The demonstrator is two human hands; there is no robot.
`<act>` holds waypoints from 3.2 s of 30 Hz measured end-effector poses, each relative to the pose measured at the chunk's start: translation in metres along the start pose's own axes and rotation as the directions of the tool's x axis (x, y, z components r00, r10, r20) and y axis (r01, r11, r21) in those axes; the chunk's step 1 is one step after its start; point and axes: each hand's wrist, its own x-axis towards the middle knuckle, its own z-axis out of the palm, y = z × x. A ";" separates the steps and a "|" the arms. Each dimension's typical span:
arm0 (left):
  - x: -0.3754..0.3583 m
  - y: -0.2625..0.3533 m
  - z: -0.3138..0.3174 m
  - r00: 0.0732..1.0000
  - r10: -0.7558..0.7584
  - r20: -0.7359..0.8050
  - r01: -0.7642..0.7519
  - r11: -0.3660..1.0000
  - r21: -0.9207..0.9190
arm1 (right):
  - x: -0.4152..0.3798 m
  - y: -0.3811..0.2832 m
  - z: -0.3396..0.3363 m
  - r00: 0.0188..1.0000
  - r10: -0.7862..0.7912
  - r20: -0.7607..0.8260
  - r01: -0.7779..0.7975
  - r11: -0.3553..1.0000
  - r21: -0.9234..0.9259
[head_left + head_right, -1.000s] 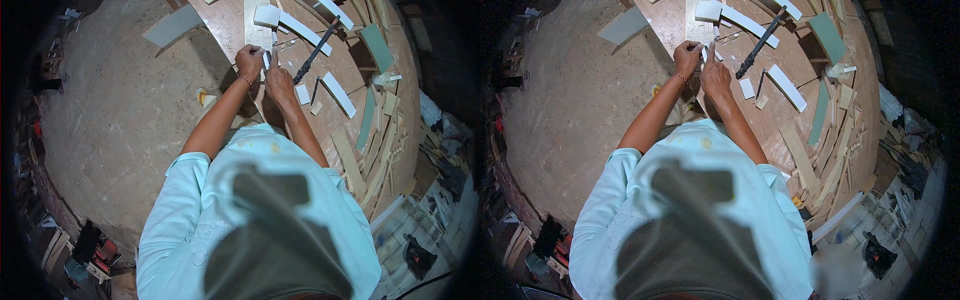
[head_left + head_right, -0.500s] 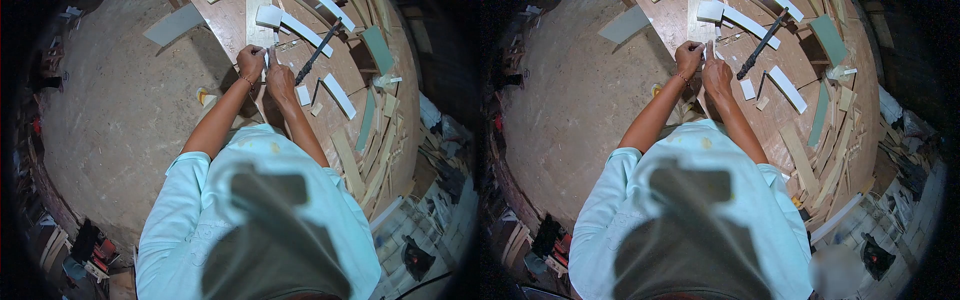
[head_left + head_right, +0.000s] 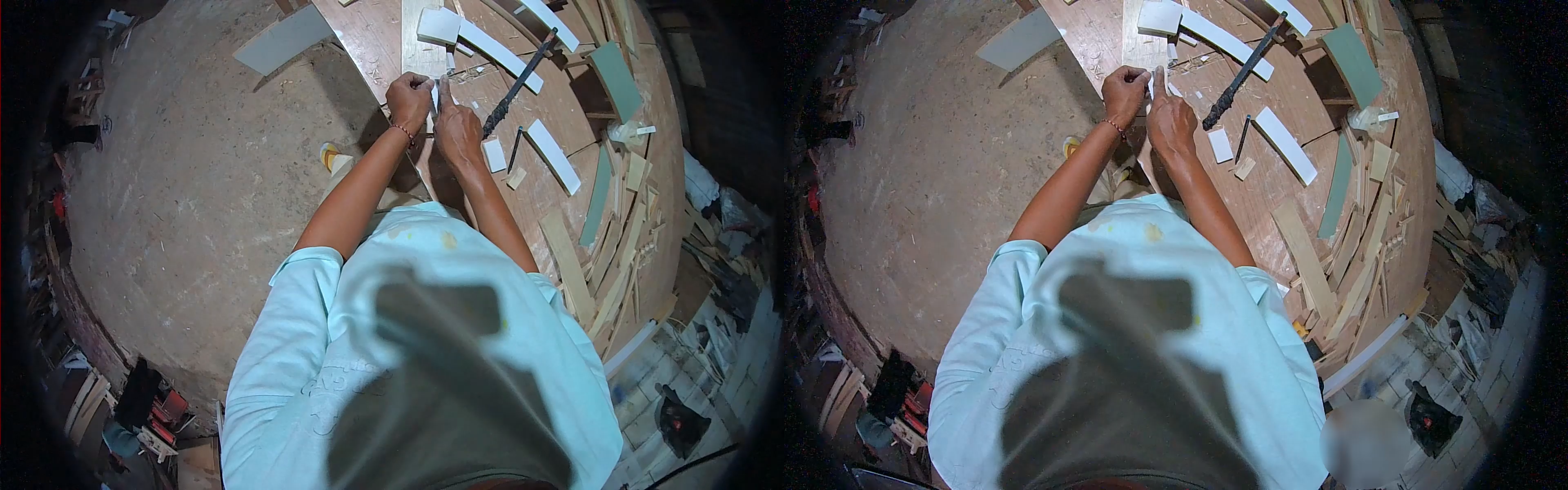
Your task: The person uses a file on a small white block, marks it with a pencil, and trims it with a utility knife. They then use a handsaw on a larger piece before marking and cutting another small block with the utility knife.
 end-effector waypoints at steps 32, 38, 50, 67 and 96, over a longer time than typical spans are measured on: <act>-0.006 0.004 -0.007 0.998 -0.025 0.052 0.023 0.999 0.048 | 0.003 0.002 -0.014 0.989 -0.007 0.147 0.026 0.992 -0.125; -0.003 0.010 -0.005 0.974 -0.203 0.101 0.211 0.974 -0.079 | -0.001 -0.002 -0.017 0.993 0.000 0.116 0.017 0.989 -0.146; -0.001 0.005 -0.008 0.981 -0.137 0.136 0.151 0.984 -0.100 | 0.001 0.001 -0.023 0.979 0.036 0.199 -0.011 0.992 -0.126; -0.001 -0.001 -0.013 0.986 0.032 0.162 -0.047 0.995 0.093 | -0.013 -0.001 -0.002 0.999 0.020 0.036 -0.019 1.000 -0.009; -0.003 0.008 -0.011 0.981 -0.071 0.179 0.067 0.997 0.026 | -0.002 -0.002 -0.012 0.990 0.064 0.130 -0.055 0.996 -0.071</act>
